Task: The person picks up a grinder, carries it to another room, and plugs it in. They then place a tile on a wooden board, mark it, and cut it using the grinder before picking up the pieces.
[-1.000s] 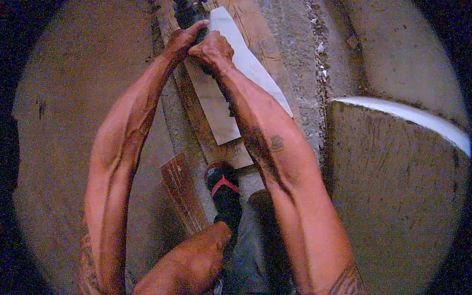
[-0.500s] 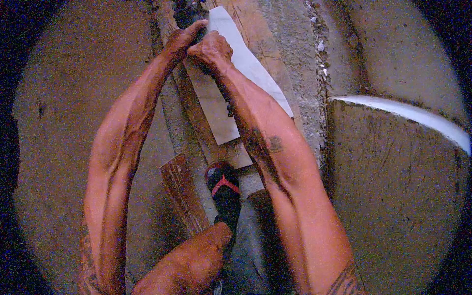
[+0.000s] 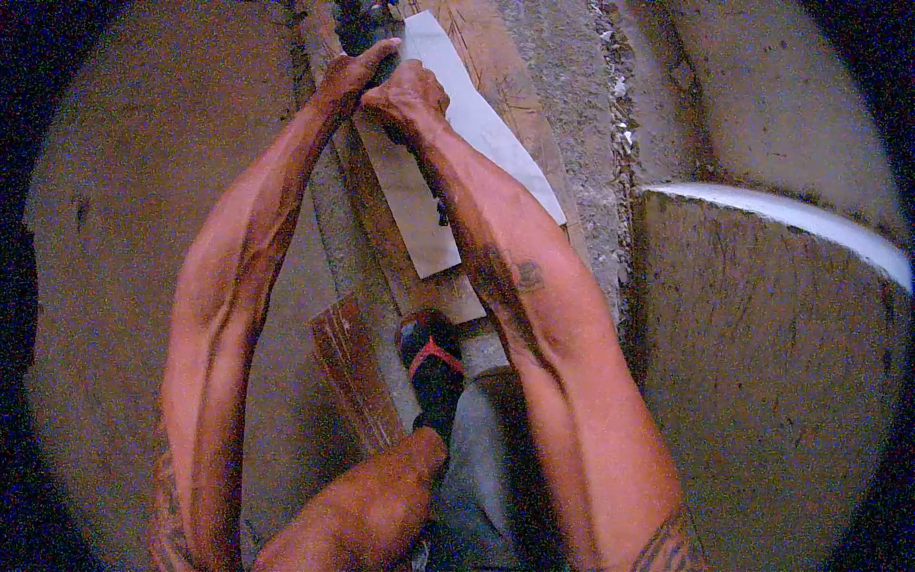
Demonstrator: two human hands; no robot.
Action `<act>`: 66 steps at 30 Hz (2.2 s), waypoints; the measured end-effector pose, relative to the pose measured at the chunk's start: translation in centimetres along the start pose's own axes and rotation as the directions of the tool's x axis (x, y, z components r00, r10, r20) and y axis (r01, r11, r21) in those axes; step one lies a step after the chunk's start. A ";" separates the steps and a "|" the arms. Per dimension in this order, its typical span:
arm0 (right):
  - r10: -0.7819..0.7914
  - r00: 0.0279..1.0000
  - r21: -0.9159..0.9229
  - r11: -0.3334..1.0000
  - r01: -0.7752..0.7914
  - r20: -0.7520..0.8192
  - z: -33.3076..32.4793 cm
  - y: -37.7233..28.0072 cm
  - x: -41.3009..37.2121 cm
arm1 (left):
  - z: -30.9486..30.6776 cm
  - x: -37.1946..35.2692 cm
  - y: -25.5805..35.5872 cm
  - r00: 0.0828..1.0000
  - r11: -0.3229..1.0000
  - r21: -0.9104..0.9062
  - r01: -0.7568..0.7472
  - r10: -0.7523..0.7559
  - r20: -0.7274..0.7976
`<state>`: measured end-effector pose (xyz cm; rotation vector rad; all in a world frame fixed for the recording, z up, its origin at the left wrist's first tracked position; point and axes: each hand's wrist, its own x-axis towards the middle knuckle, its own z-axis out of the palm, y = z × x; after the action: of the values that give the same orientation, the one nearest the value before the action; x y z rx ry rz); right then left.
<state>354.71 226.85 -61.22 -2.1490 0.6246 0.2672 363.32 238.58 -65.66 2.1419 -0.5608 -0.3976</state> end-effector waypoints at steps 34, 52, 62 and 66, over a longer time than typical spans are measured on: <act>0.000 1.000 0.025 1.000 0.000 0.022 -0.3 1.3 -2.1 | 0.8 -2.6 4.6 0.928 0.920 -0.173 0.353 -0.368 -0.064; -0.007 1.000 0.003 1.000 0.007 -0.004 -0.4 2.5 -3.3 | 2.2 -3.8 4.3 0.948 0.921 -0.256 0.295 -0.315 -0.038; 0.002 1.000 -0.022 1.000 -0.002 -0.004 -0.2 3.5 -4.1 | 3.3 -4.8 3.3 0.977 0.974 -0.088 0.207 -0.211 -0.035; 0.005 1.000 -0.025 1.000 -0.004 0.016 -0.2 3.9 -4.3 | 3.4 -5.3 4.6 0.951 0.913 -0.296 0.279 -0.306 -0.048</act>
<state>348.98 226.21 -62.01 -2.1671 0.6196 0.2960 356.12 236.65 -63.50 1.9510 -0.1141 -0.5079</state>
